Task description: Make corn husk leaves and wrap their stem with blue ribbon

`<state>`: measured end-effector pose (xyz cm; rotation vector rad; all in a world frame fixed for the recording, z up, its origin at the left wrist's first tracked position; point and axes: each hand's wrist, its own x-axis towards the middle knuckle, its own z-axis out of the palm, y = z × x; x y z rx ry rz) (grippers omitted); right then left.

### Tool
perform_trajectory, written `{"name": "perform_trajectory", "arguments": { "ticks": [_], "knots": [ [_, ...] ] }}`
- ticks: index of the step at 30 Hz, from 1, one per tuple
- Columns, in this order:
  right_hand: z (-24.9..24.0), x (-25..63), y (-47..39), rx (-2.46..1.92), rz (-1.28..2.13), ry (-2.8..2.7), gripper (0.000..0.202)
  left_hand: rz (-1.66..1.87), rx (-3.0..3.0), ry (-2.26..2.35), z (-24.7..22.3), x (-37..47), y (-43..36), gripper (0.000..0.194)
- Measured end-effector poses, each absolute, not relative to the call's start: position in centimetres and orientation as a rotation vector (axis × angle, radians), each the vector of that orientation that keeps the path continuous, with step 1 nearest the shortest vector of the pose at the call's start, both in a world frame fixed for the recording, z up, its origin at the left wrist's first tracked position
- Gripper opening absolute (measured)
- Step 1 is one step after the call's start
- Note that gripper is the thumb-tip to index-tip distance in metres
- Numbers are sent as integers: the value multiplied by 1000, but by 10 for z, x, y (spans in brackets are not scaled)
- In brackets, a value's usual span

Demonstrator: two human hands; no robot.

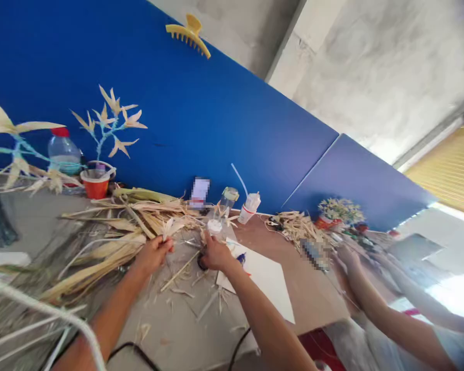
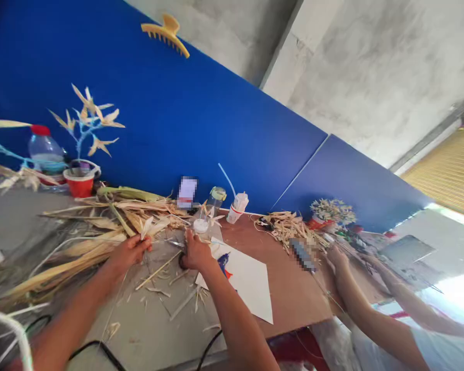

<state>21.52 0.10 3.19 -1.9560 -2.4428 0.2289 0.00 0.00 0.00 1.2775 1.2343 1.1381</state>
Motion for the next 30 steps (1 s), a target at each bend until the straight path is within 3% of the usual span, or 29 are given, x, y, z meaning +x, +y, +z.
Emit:
{"name": "perform_trajectory", "arguments": {
  "ticks": [6, 11, 20, 24, 30],
  "knots": [
    [39, 219, -8, -1884, 256, -2123, 81, 1193, 1157, 1168, 6, 3, -3, 34],
    [25, 211, -12, -1545, 369, -1954, 72, 1147, 1045, 995, 18, 8, -12, 40],
    [19, 172, -4, -1403, 874, -1634, 64, 1136, 971, 810, 23, 12, -17, 35],
    [17, 155, -4, -1385, 660, -1569, 43, 1221, 791, 759, 20, 13, -15, 34],
    [9, 134, -6, -1328, 546, -1473, 48, 1259, 636, 746, 23, 14, -16, 35]
  ]
}}
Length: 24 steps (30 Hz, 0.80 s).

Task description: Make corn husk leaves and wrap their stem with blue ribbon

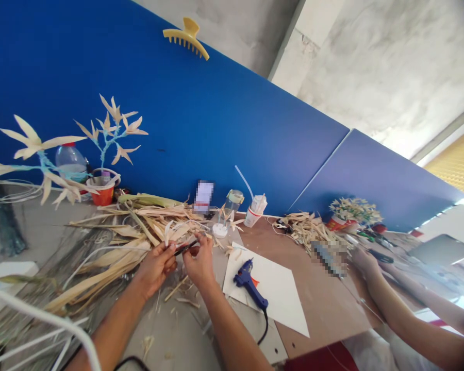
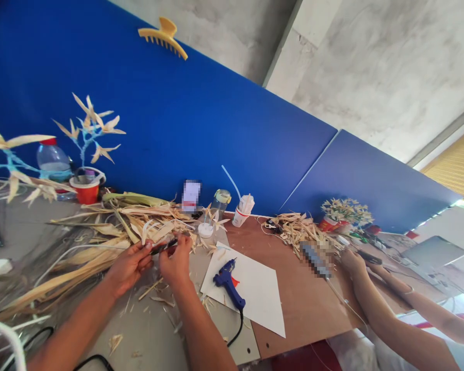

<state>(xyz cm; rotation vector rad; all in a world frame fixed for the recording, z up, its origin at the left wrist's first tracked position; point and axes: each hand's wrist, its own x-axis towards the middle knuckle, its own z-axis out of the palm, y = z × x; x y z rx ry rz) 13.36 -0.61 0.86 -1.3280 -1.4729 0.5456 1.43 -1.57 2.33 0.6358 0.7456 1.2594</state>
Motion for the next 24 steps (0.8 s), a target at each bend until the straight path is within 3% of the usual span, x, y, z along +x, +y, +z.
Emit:
{"name": "perform_trajectory", "arguments": {
  "ticks": [7, 11, 18, 21, 24],
  "knots": [
    [9, 129, -9, -1389, 516, -1382, 53, 1246, 612, 713, 22, 21, -18, 37],
    [10, 130, -7, -1459, 516, -1340, 44, 1233, 592, 754, 24, 22, -19, 35],
    [15, 157, 2, -1443, 856, -1249, 45, 1264, 635, 943, 24, 13, -15, 31],
    [18, 169, 5, -1338, 861, -1194, 42, 1201, 695, 995, 20, 11, -13, 33],
    [22, 176, 6, -1177, 1081, -1072, 49, 1133, 748, 989, 15, 8, -12, 35]
  ]
}}
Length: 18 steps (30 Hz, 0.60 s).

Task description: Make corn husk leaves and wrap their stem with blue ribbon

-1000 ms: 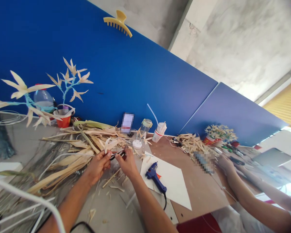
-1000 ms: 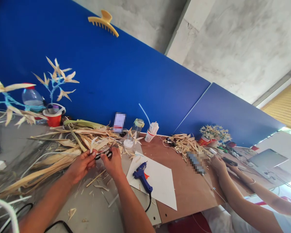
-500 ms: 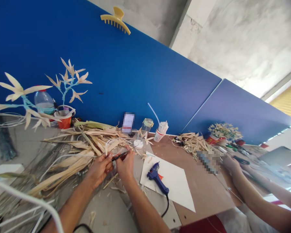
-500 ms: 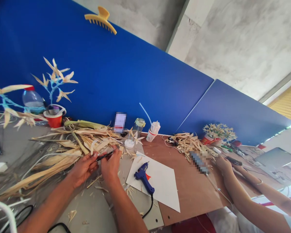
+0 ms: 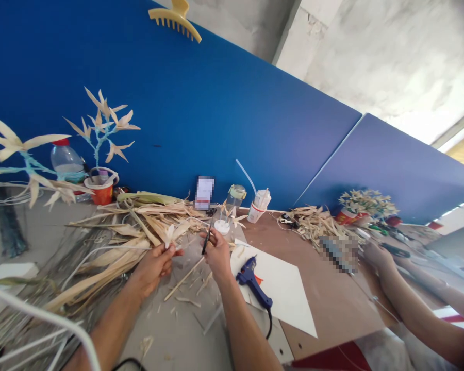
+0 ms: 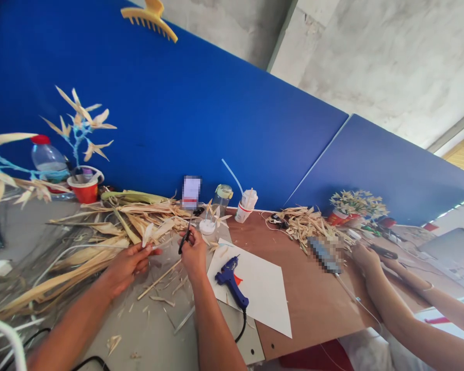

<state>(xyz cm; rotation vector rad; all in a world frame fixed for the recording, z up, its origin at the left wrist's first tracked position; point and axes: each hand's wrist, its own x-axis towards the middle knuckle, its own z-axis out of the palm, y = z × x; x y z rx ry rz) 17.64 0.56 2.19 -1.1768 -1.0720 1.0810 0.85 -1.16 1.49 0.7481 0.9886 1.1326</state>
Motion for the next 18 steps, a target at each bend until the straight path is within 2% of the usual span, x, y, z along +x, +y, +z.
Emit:
{"name": "perform_trajectory", "arguments": {
  "ticks": [4, 10, 18],
  "knots": [
    [30, 184, 3, -973, 1260, -1178, 49, 1072, 800, 1007, 13, 7, -12, 37],
    [33, 179, -1, -1070, 1039, -1405, 40, 1046, 808, 1018, 21, 9, -14, 41],
    [15, 151, -5, -1117, 1030, -1288, 36, 1318, 702, 1003, 20, 10, -10, 37]
  ]
}}
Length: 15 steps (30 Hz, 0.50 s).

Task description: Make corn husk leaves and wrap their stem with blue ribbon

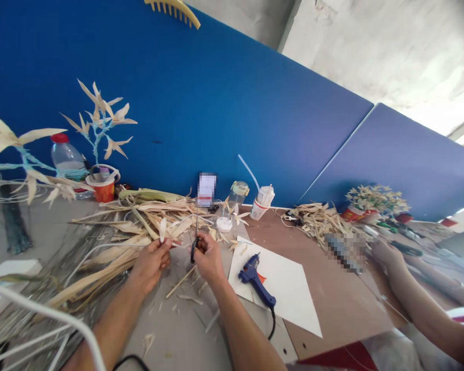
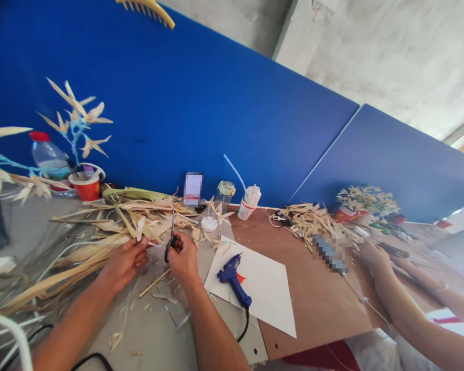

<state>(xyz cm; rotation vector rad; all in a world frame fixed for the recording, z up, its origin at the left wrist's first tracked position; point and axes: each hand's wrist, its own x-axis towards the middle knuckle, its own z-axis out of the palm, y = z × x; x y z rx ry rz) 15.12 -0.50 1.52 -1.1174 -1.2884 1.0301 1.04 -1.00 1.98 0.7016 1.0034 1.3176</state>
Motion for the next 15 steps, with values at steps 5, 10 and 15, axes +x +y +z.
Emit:
{"name": "perform_trajectory", "arguments": {
  "ticks": [5, 10, 15],
  "knots": [
    [4, 133, -14, -1101, 1013, -1328, 39, 1481, 753, 1156, 11, 9, -6, 30],
    [5, 133, -19, -1126, 1025, -1401, 40, 1506, 882, 1302, 4, 6, -3, 25],
    [7, 134, -17, -1119, 1049, -1325, 39, 1502, 886, 1274, 8, 6, -5, 25]
  ]
}}
